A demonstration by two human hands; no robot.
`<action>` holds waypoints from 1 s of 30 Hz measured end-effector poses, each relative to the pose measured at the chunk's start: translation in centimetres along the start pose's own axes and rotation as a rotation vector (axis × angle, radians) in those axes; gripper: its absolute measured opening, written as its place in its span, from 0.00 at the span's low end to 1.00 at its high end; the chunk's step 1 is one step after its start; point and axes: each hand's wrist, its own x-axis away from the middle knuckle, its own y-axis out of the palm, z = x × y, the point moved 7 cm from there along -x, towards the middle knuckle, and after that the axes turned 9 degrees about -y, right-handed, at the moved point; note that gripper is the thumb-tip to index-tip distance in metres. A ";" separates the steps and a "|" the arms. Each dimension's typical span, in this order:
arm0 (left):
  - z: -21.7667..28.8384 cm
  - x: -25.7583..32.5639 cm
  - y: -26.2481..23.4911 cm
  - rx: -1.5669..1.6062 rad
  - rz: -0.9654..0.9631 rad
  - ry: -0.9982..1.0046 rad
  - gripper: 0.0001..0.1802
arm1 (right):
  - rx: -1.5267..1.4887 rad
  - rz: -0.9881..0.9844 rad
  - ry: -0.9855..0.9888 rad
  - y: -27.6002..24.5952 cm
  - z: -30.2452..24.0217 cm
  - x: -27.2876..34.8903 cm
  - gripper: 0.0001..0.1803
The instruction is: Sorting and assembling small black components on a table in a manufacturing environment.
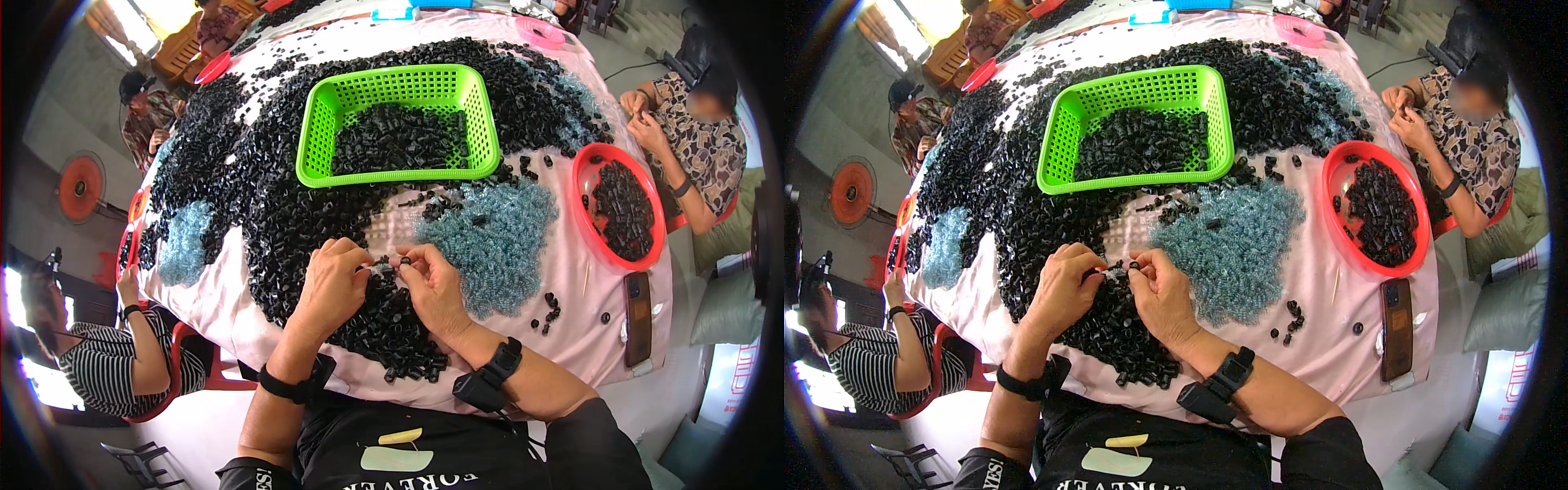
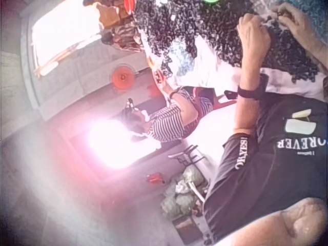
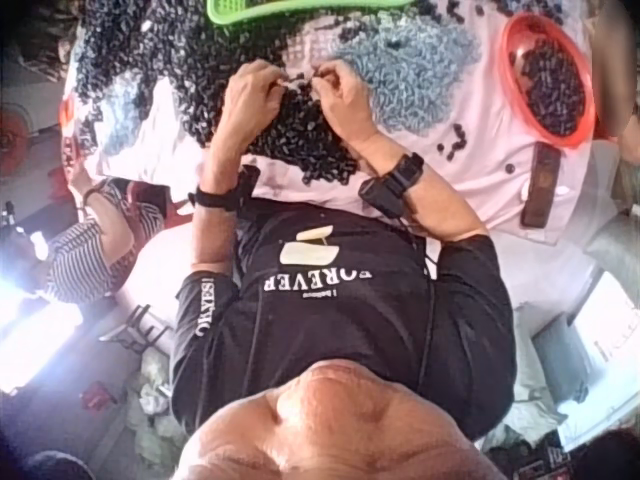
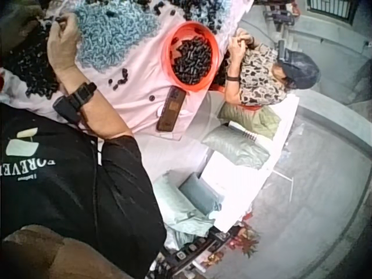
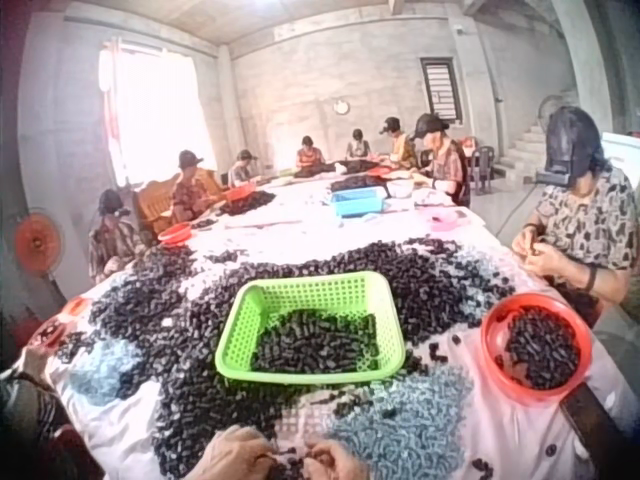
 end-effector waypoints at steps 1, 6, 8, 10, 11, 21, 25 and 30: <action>-0.1 -0.1 0.2 0.006 -0.019 -0.010 0.06 | 0.000 0.000 0.000 -0.1 -0.1 0.0 0.07; -0.6 -0.5 0.0 -0.017 0.013 -0.024 0.06 | 0.057 -0.044 0.006 0.1 -0.3 0.1 0.07; -0.5 -0.6 0.1 0.005 0.017 -0.031 0.05 | 0.027 -0.032 -0.028 0.3 0.0 0.2 0.07; 0.1 -0.9 0.3 0.060 0.018 -0.001 0.05 | 0.001 -0.021 -0.061 0.3 0.0 0.1 0.06; 0.3 -1.2 0.4 0.059 0.020 -0.004 0.05 | 0.002 -0.032 -0.031 0.3 0.1 0.2 0.07; 1.0 -3.2 1.5 0.075 0.010 0.056 0.07 | -0.082 -0.091 0.147 0.5 0.9 0.2 0.09; 0.1 -2.8 1.4 0.082 -0.013 0.004 0.08 | -0.115 -0.086 0.173 0.3 1.2 0.1 0.09; -0.9 -1.6 0.2 0.136 -0.012 -0.070 0.08 | -0.254 0.005 0.166 0.2 1.1 0.1 0.08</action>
